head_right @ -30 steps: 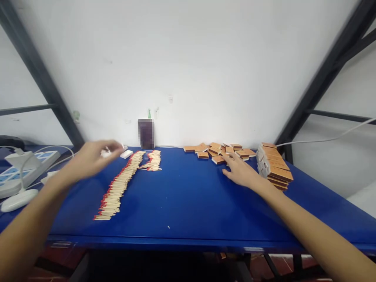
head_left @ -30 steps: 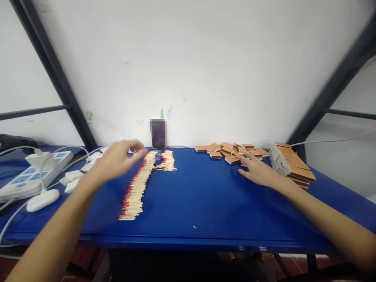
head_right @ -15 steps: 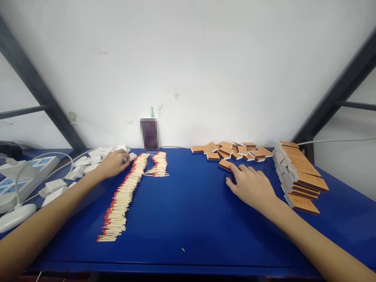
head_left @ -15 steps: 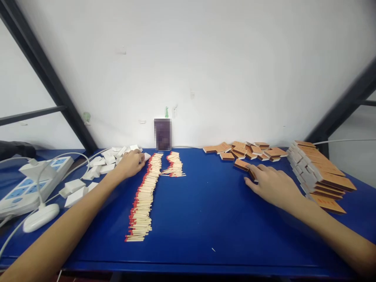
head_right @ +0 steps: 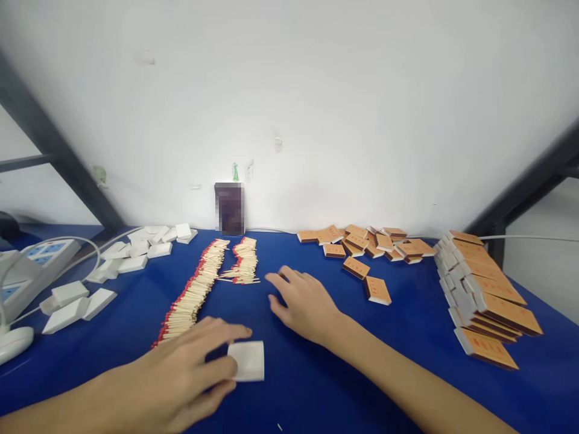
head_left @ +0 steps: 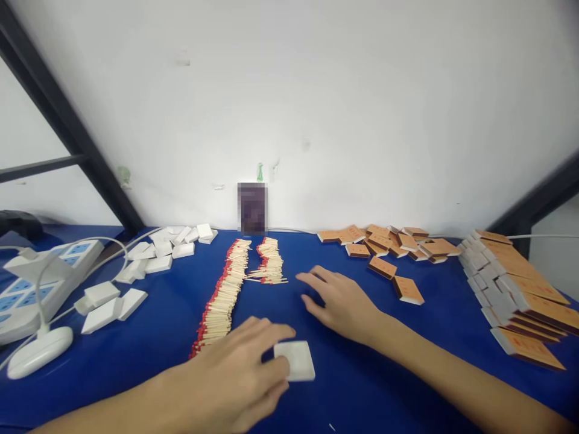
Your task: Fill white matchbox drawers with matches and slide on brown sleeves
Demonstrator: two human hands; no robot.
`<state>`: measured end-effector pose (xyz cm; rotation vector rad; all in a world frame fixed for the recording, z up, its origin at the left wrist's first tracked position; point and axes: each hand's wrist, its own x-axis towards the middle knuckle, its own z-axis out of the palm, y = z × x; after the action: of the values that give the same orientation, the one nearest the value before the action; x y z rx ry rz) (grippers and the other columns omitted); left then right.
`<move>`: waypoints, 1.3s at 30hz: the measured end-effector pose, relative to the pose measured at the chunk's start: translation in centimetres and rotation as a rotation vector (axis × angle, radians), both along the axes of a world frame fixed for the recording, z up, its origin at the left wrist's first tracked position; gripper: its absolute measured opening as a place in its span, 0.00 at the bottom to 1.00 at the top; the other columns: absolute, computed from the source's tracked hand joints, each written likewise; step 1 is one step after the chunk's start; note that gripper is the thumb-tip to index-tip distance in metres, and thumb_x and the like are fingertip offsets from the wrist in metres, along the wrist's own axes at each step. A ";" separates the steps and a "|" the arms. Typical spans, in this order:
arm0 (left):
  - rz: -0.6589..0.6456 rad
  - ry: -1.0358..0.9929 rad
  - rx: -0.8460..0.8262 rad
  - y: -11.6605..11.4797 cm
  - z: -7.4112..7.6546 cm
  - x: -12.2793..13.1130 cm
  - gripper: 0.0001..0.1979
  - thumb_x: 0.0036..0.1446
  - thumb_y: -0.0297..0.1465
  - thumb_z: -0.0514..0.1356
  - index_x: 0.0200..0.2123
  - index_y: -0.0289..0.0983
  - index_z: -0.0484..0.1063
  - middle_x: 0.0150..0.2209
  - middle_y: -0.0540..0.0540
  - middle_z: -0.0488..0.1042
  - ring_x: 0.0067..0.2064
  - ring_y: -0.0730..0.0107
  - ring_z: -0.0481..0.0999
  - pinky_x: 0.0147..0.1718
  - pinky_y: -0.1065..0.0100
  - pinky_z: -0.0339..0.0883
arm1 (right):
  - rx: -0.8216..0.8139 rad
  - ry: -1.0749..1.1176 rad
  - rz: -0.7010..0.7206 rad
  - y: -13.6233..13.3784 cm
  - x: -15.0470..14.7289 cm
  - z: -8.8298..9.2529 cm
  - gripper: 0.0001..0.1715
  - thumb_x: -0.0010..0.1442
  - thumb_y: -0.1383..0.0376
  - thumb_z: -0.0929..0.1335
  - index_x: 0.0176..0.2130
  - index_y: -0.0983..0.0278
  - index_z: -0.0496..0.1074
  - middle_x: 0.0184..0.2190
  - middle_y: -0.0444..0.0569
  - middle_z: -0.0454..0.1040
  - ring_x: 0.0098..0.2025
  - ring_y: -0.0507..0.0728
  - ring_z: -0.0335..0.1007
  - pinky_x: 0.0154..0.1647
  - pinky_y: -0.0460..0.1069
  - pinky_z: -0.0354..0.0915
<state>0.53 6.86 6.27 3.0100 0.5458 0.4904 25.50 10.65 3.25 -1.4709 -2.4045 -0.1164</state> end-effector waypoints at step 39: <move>0.176 -0.311 0.027 -5.4 -7.9 3.9 0.04 0.58 0.26 0.62 0.37 0.37 0.68 0.49 0.42 0.75 0.43 0.60 0.74 0.43 0.58 0.73 | -0.532 -0.330 0.167 10.7 -10.7 4.9 0.17 0.55 0.60 0.69 0.38 0.70 0.80 0.33 0.53 0.81 0.35 0.57 0.75 0.27 0.46 0.59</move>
<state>4.45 1.41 -1.60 2.8393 0.7837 0.9608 14.75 21.35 8.10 -1.5426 -2.9782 0.3767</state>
